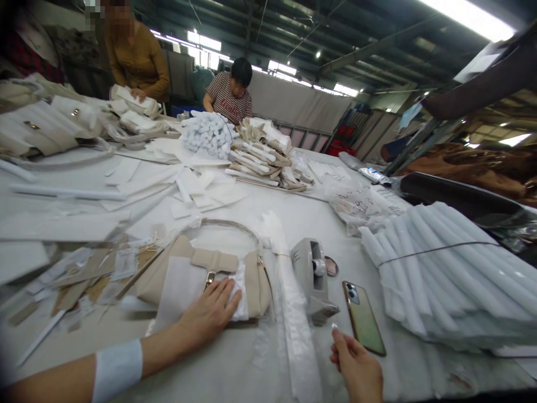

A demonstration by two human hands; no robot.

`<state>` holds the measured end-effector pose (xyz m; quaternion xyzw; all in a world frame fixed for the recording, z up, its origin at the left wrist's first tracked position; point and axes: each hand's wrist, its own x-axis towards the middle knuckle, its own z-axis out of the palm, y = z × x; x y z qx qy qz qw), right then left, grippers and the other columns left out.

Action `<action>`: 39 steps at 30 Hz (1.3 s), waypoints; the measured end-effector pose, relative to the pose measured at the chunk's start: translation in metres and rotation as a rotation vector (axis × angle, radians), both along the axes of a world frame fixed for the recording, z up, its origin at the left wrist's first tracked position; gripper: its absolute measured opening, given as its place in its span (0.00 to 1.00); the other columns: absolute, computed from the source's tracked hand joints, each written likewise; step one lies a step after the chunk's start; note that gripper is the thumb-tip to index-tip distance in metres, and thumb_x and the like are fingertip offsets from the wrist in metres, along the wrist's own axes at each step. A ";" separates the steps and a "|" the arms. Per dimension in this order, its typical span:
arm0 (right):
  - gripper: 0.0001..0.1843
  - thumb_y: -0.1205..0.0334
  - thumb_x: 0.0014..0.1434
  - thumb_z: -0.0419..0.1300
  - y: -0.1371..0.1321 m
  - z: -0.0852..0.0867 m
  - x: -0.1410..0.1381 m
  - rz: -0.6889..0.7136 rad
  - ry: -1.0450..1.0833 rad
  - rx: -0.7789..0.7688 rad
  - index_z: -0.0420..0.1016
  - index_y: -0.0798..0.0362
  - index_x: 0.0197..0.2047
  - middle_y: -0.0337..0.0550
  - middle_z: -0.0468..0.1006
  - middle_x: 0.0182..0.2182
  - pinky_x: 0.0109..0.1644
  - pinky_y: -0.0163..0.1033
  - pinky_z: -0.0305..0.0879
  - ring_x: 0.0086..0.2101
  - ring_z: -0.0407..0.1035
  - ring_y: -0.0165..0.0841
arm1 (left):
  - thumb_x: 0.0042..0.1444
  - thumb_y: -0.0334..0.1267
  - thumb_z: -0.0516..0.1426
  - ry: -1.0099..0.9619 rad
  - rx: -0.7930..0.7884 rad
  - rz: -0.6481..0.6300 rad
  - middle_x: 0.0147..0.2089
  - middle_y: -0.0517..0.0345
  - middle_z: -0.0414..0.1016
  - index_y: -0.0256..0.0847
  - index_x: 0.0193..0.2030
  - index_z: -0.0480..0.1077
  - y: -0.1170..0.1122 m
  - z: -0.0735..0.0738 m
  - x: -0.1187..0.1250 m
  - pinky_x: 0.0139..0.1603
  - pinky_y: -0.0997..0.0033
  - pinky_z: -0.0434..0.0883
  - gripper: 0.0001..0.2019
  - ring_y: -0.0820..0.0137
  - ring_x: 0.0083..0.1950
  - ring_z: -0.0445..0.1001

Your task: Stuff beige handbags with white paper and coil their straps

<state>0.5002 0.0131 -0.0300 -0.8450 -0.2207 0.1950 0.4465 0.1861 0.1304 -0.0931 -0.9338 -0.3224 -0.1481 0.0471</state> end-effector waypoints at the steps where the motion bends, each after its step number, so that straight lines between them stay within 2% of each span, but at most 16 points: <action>1: 0.26 0.41 0.30 0.66 0.003 0.003 -0.001 0.003 0.005 -0.003 0.74 0.56 0.24 0.44 0.73 0.16 0.19 0.38 0.62 0.17 0.66 0.34 | 0.63 0.35 0.50 -0.007 -0.004 0.002 0.62 0.31 0.61 0.34 0.61 0.58 0.000 0.000 0.000 0.62 0.49 0.54 0.20 0.50 0.64 0.61; 7: 0.27 0.41 0.34 0.65 0.003 0.014 -0.002 0.032 0.017 -0.011 0.75 0.56 0.30 0.41 0.74 0.18 0.23 0.37 0.64 0.20 0.68 0.34 | 0.60 0.30 0.50 0.009 0.023 -0.002 0.62 0.32 0.63 0.33 0.61 0.59 -0.001 -0.002 0.002 0.61 0.49 0.56 0.21 0.49 0.63 0.62; 13: 0.26 0.40 0.42 0.63 -0.002 0.022 -0.002 0.075 -0.058 0.094 0.75 0.56 0.34 0.40 0.74 0.20 0.25 0.37 0.63 0.21 0.67 0.33 | 0.59 0.29 0.49 0.003 0.021 0.002 0.63 0.36 0.61 0.37 0.62 0.60 -0.004 -0.008 0.000 0.62 0.49 0.56 0.23 0.51 0.65 0.59; 17: 0.28 0.40 0.43 0.63 0.000 0.029 -0.005 0.100 -0.063 0.133 0.75 0.57 0.36 0.41 0.75 0.22 0.25 0.36 0.63 0.22 0.66 0.32 | 0.59 0.29 0.49 -0.007 0.017 -0.007 0.63 0.37 0.62 0.38 0.61 0.61 -0.003 -0.011 0.000 0.63 0.49 0.55 0.22 0.51 0.64 0.60; 22: 0.28 0.36 0.41 0.63 -0.003 0.033 -0.011 0.113 -0.042 0.094 0.75 0.54 0.30 0.37 0.69 0.16 0.22 0.36 0.60 0.18 0.63 0.30 | 0.59 0.31 0.50 -0.004 0.014 -0.036 0.64 0.36 0.61 0.38 0.62 0.61 -0.001 -0.015 0.000 0.62 0.49 0.56 0.22 0.51 0.64 0.60; 25: 0.28 0.33 0.41 0.61 -0.008 0.033 -0.024 0.191 0.007 0.044 0.72 0.53 0.25 0.35 0.66 0.14 0.21 0.35 0.58 0.16 0.61 0.29 | 0.59 0.30 0.49 0.007 -0.002 -0.029 0.64 0.36 0.60 0.38 0.62 0.60 -0.001 -0.015 -0.001 0.62 0.48 0.55 0.23 0.51 0.65 0.59; 27: 0.28 0.32 0.41 0.61 -0.009 0.034 -0.042 0.275 0.060 0.028 0.72 0.53 0.25 0.34 0.65 0.14 0.20 0.34 0.57 0.16 0.60 0.28 | 0.59 0.30 0.49 0.018 0.001 -0.014 0.64 0.35 0.60 0.37 0.63 0.59 -0.002 -0.013 -0.001 0.62 0.47 0.55 0.23 0.50 0.65 0.58; 29: 0.28 0.33 0.43 0.61 -0.005 0.033 -0.072 0.394 0.134 0.026 0.72 0.53 0.27 0.33 0.65 0.14 0.21 0.33 0.56 0.16 0.60 0.27 | 0.59 0.29 0.49 0.026 0.017 -0.018 0.63 0.34 0.60 0.36 0.63 0.59 -0.003 -0.010 -0.001 0.62 0.47 0.55 0.23 0.49 0.65 0.59; 32: 0.29 0.33 0.46 0.59 0.006 0.027 -0.136 0.611 0.308 0.019 0.71 0.54 0.28 0.33 0.65 0.14 0.20 0.31 0.56 0.16 0.59 0.25 | 0.60 0.30 0.50 0.026 0.042 -0.016 0.63 0.33 0.60 0.35 0.62 0.58 -0.002 -0.007 0.000 0.61 0.49 0.56 0.23 0.49 0.64 0.60; 35: 0.31 0.30 0.45 0.57 0.017 0.008 -0.203 0.767 0.493 -0.030 0.68 0.54 0.25 0.33 0.64 0.13 0.17 0.31 0.52 0.13 0.56 0.24 | 0.62 0.33 0.50 0.016 0.047 0.007 0.62 0.34 0.62 0.36 0.61 0.59 0.000 -0.008 0.002 0.61 0.50 0.57 0.20 0.51 0.63 0.62; 37: 0.30 0.31 0.44 0.58 0.023 -0.008 -0.237 0.789 0.536 -0.083 0.67 0.53 0.23 0.33 0.65 0.11 0.15 0.31 0.50 0.12 0.55 0.24 | 0.63 0.34 0.50 0.012 0.049 0.022 0.62 0.34 0.63 0.37 0.60 0.60 0.002 -0.009 0.004 0.60 0.51 0.57 0.19 0.53 0.63 0.63; 39: 0.27 0.34 0.45 0.58 0.026 -0.023 -0.255 0.746 0.497 -0.139 0.65 0.52 0.21 0.34 0.64 0.10 0.13 0.31 0.48 0.11 0.55 0.25 | 0.64 0.34 0.49 0.015 0.064 0.021 0.61 0.34 0.64 0.37 0.61 0.59 0.003 -0.010 0.005 0.60 0.51 0.58 0.19 0.53 0.62 0.63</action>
